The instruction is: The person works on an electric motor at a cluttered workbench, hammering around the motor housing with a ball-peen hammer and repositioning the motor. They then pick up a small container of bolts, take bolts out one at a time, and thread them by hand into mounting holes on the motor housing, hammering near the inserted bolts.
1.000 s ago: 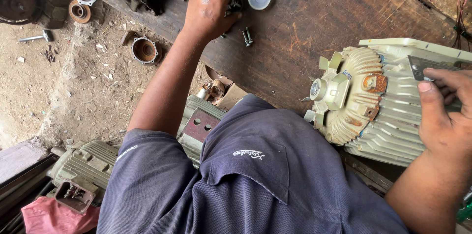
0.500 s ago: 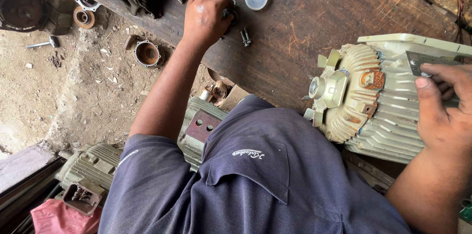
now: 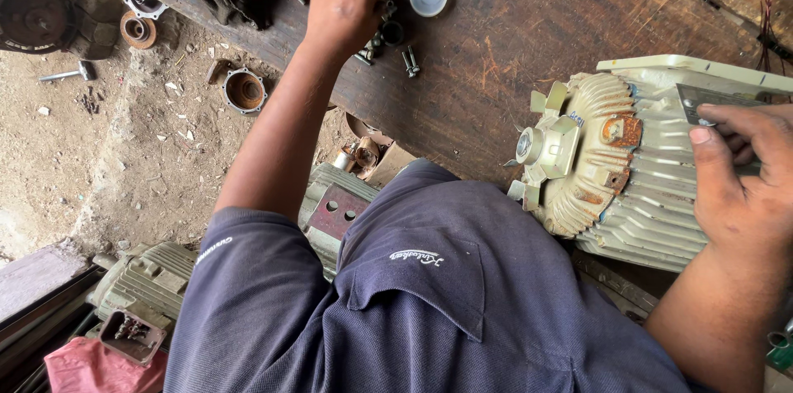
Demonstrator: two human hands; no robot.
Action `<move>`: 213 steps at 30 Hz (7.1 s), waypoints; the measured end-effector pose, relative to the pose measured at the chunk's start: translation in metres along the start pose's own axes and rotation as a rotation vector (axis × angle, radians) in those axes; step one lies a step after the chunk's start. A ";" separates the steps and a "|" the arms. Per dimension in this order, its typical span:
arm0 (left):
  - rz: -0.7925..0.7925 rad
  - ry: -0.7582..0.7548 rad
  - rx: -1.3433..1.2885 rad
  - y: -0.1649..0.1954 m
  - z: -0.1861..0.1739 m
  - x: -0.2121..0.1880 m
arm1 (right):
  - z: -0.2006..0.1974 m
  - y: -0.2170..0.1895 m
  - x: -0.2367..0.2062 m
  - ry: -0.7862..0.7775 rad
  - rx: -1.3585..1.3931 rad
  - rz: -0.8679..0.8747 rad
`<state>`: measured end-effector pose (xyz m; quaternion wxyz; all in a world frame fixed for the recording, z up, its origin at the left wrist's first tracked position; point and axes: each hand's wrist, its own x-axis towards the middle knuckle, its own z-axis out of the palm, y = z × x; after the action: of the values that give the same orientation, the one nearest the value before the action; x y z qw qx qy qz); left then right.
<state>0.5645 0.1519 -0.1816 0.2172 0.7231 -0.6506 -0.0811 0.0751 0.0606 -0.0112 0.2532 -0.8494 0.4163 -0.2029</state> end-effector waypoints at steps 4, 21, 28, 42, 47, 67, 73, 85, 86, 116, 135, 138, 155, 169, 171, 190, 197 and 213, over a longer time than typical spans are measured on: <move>0.041 -0.010 0.118 -0.001 0.004 0.008 | -0.001 -0.004 0.003 0.001 -0.007 -0.014; -0.321 0.242 -0.166 -0.027 -0.026 -0.061 | 0.005 0.011 -0.006 0.003 0.046 0.030; -0.323 0.168 0.008 -0.028 -0.026 -0.073 | 0.007 0.011 -0.005 0.003 0.097 0.072; -0.198 0.087 0.229 -0.047 -0.014 -0.025 | 0.004 0.006 -0.003 0.005 0.024 0.016; -0.127 0.159 0.200 -0.037 -0.014 -0.025 | 0.004 0.006 -0.003 0.006 0.033 0.022; -0.180 0.169 0.190 -0.027 0.001 -0.035 | 0.003 0.006 -0.003 -0.007 -0.004 0.004; -0.116 0.181 0.155 -0.024 0.008 -0.019 | 0.002 0.002 0.000 -0.008 -0.026 -0.013; -0.101 0.159 0.073 -0.018 0.004 -0.010 | 0.002 0.002 0.000 -0.002 0.003 0.000; -0.102 0.155 0.075 -0.016 0.003 -0.009 | 0.002 0.001 0.000 0.001 0.006 0.002; -0.015 0.034 -0.595 0.147 -0.019 -0.140 | 0.012 0.031 0.005 0.117 0.362 0.088; 0.265 0.093 -0.762 0.268 -0.052 -0.049 | -0.064 0.051 -0.153 0.670 0.728 0.073; 0.322 0.080 -0.739 0.290 -0.049 -0.028 | -0.063 0.066 -0.169 0.756 0.757 0.173; 0.410 -0.040 -0.215 0.470 -0.022 -0.016 | -0.088 0.149 -0.174 0.315 0.971 0.215; 0.211 -0.083 0.236 0.542 0.047 -0.027 | -0.087 0.202 -0.173 0.068 1.164 0.024; 0.226 -0.087 0.245 0.541 0.048 -0.027 | -0.081 0.199 -0.170 0.107 1.145 -0.015; 0.267 -0.080 0.296 0.531 0.054 -0.030 | -0.065 0.178 -0.159 0.137 0.955 -0.136; 0.260 -0.078 0.258 0.533 0.051 -0.031 | -0.061 0.172 -0.159 0.166 0.935 -0.093; 0.248 0.000 0.288 0.533 0.048 -0.029 | -0.049 0.163 -0.164 0.259 0.822 -0.103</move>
<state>0.0589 0.1390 -0.0054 0.1200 0.6608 -0.7398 0.0402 -0.1441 0.0952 -0.0918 0.5056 -0.6651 0.2864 -0.4690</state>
